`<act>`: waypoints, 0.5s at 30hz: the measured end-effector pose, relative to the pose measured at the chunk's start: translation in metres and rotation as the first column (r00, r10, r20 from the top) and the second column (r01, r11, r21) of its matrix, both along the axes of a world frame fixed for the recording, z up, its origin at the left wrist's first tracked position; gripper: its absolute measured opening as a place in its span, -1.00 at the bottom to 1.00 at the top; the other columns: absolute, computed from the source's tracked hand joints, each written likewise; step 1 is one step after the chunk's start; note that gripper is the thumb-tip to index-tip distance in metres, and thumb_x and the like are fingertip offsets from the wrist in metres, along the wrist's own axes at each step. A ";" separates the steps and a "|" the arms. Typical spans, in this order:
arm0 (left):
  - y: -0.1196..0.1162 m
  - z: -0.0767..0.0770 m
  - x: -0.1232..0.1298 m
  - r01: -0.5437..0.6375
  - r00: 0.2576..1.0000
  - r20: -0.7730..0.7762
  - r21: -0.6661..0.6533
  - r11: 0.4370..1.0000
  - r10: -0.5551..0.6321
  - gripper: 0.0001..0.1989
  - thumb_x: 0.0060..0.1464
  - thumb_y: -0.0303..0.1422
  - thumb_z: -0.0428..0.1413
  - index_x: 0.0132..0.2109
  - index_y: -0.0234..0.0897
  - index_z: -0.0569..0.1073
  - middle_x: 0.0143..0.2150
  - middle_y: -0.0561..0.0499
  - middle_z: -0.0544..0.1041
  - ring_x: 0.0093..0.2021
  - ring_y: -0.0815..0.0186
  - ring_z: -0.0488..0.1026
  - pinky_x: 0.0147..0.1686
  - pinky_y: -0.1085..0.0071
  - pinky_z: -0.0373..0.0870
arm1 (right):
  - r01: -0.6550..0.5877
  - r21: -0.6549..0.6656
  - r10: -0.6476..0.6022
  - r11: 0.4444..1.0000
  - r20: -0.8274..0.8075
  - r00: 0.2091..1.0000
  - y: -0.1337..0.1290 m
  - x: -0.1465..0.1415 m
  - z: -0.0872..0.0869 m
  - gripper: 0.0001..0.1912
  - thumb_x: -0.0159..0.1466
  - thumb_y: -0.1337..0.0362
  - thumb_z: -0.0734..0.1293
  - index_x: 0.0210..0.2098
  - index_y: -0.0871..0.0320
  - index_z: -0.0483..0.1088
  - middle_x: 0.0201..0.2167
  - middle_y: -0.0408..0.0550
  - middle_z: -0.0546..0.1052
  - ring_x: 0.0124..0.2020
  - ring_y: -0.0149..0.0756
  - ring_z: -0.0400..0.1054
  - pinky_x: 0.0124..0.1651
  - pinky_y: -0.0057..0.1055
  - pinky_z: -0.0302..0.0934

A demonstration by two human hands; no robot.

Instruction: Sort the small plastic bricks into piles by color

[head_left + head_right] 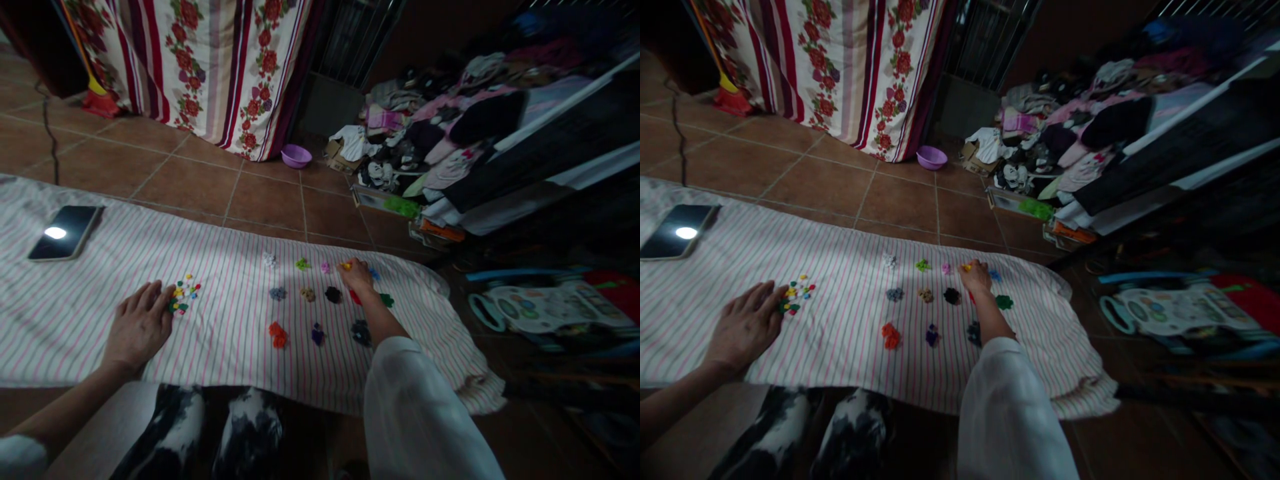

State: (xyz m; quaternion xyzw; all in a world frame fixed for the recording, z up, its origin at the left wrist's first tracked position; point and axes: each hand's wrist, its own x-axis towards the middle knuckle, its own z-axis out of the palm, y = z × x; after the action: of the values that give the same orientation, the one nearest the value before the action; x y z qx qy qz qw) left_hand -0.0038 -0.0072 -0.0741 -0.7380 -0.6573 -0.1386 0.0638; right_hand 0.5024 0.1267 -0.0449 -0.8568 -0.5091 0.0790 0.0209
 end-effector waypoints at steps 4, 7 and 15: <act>0.000 -0.001 0.000 -0.014 1.000 0.005 -0.011 1.000 0.014 -0.47 0.29 -0.27 -0.20 0.24 -0.36 0.44 0.28 -0.37 0.43 0.32 -0.13 0.32 0.17 -0.09 0.32 | -0.029 -0.004 0.029 1.000 0.003 1.000 0.000 0.002 0.000 -0.54 0.40 0.04 0.24 0.11 0.23 0.42 0.05 0.22 0.47 0.10 -0.09 0.38 0.15 -0.30 0.22; 0.000 0.001 0.000 -0.017 1.000 0.022 -0.031 0.999 0.017 -0.49 0.28 -0.28 -0.16 0.25 -0.30 0.43 0.29 -0.34 0.42 0.33 -0.11 0.32 0.18 -0.09 0.31 | -0.049 -0.002 0.049 0.999 0.011 0.999 0.000 0.004 0.000 -0.55 0.40 0.06 0.24 0.12 0.23 0.42 0.03 0.21 0.49 0.09 -0.10 0.38 0.13 -0.31 0.23; -0.001 0.008 0.003 -0.035 0.993 0.113 -0.070 0.997 0.043 -0.49 0.25 -0.27 -0.13 0.24 -0.29 0.44 0.30 -0.33 0.41 0.36 -0.12 0.28 0.22 -0.11 0.29 | -0.064 0.036 0.064 0.997 -0.014 0.998 0.000 0.008 0.003 -0.58 0.38 0.07 0.25 0.09 0.18 0.45 -0.02 0.15 0.55 0.07 -0.13 0.44 0.12 -0.31 0.26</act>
State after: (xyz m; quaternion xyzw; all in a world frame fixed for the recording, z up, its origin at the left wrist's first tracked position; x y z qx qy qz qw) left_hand -0.0004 -0.0084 -0.0659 -0.7175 -0.6786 -0.1570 0.0036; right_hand 0.5101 0.1269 -0.0418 -0.8389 -0.5375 0.0768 0.0376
